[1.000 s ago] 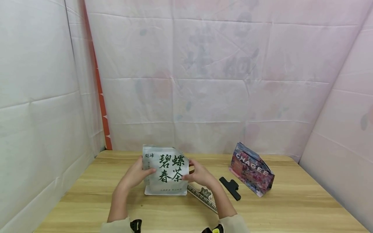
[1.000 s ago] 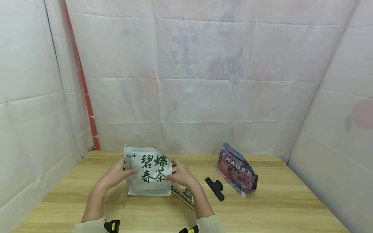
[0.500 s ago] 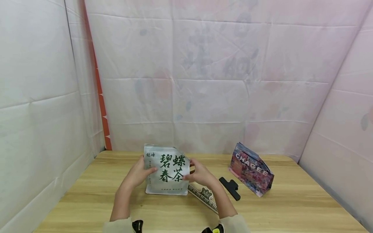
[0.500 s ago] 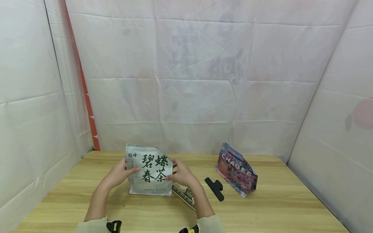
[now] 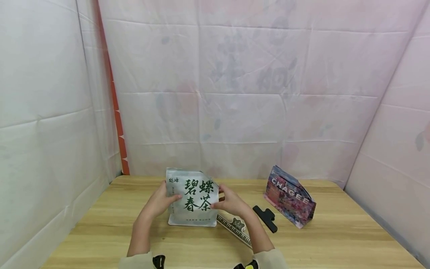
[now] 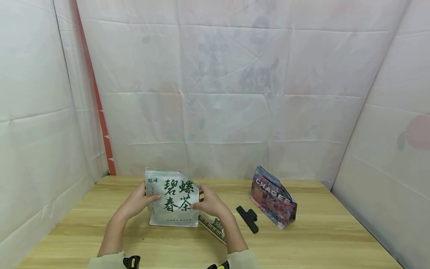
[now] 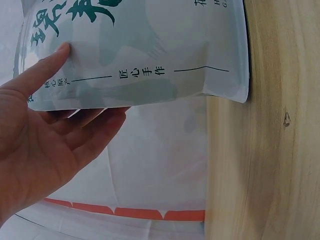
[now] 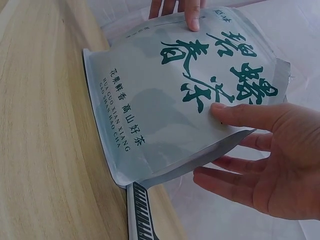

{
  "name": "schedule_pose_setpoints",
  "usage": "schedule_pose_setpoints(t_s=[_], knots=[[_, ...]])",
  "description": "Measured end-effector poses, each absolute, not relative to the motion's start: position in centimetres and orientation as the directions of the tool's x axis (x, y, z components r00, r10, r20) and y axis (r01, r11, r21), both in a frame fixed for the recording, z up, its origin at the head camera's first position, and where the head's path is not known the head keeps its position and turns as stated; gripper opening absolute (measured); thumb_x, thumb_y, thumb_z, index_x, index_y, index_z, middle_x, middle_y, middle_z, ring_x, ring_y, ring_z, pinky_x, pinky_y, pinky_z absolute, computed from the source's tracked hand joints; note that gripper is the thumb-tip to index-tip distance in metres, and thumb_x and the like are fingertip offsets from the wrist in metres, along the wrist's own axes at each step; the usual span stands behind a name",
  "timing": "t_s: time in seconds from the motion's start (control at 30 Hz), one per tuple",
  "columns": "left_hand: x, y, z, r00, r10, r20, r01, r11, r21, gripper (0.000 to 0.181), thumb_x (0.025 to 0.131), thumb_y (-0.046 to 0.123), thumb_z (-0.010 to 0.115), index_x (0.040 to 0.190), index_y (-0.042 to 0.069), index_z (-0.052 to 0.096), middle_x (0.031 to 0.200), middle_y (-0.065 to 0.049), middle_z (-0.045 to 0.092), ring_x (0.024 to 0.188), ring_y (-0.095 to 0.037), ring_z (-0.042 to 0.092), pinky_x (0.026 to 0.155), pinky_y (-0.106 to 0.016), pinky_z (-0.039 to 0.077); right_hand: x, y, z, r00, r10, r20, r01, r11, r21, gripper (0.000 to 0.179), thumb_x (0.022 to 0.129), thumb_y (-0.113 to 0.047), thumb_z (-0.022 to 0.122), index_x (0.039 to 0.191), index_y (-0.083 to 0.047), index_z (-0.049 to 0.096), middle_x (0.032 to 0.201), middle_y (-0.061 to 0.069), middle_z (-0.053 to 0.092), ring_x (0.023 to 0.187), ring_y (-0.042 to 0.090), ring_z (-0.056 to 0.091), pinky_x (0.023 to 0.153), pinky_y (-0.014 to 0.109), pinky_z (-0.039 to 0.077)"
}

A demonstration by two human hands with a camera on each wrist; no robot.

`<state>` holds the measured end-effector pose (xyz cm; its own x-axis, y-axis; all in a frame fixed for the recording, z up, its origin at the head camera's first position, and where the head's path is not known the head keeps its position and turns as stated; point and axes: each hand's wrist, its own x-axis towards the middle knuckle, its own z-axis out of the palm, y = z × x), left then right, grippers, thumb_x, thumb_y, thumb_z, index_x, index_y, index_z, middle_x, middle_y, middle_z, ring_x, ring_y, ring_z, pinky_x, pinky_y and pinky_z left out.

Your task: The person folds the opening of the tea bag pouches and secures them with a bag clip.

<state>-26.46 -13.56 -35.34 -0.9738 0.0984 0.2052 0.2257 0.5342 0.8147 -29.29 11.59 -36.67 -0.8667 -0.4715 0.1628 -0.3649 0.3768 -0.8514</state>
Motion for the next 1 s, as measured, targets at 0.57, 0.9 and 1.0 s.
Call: schedule_pose_setpoints(t_s=[0.57, 0.9, 1.0], knots=[[-26.0, -13.5, -33.8, -0.968, 0.016, 0.252, 0.212, 0.592, 0.777, 0.076, 0.088, 0.03, 0.063, 0.142, 0.004, 0.018, 0.141, -0.024, 0.03, 0.127, -0.041, 0.029, 0.097, -0.058, 0.027, -28.5, 11.5, -34.9, -0.861, -0.436, 0.263, -0.448, 0.402, -0.798, 0.048, 0.085, -0.01, 0.066, 0.127, 0.004, 0.045, 0.122, 0.022, 0.05, 0.113, 0.044, 0.044, 0.089, 0.056, 0.038], [-25.4, -11.3, -32.3, -0.863, -0.082, 0.498, 0.281, 0.741, 0.609, 0.085, 0.08, 0.031, 0.071, 0.14, -0.002, 0.02, 0.139, -0.026, 0.025, 0.126, -0.041, 0.024, 0.102, -0.054, 0.019, -28.8, 11.2, -35.3, -0.865, -0.376, 0.331, -0.473, 0.393, -0.789, 0.045, 0.087, -0.024, 0.064, 0.124, -0.002, 0.05, 0.124, 0.017, 0.051, 0.117, 0.037, 0.044, 0.095, 0.051, 0.035], [-25.0, -10.5, -31.8, -0.844, -0.086, 0.53, 0.295, 0.751, 0.591, 0.081, 0.081, 0.028, 0.071, 0.139, -0.002, 0.023, 0.141, -0.024, 0.022, 0.129, -0.04, 0.02, 0.104, -0.053, 0.016, -28.9, 11.2, -35.3, -0.859, -0.359, 0.365, -0.493, 0.386, -0.78, 0.042, 0.087, -0.022, 0.065, 0.122, -0.001, 0.051, 0.123, 0.017, 0.053, 0.116, 0.033, 0.046, 0.097, 0.047, 0.034]])
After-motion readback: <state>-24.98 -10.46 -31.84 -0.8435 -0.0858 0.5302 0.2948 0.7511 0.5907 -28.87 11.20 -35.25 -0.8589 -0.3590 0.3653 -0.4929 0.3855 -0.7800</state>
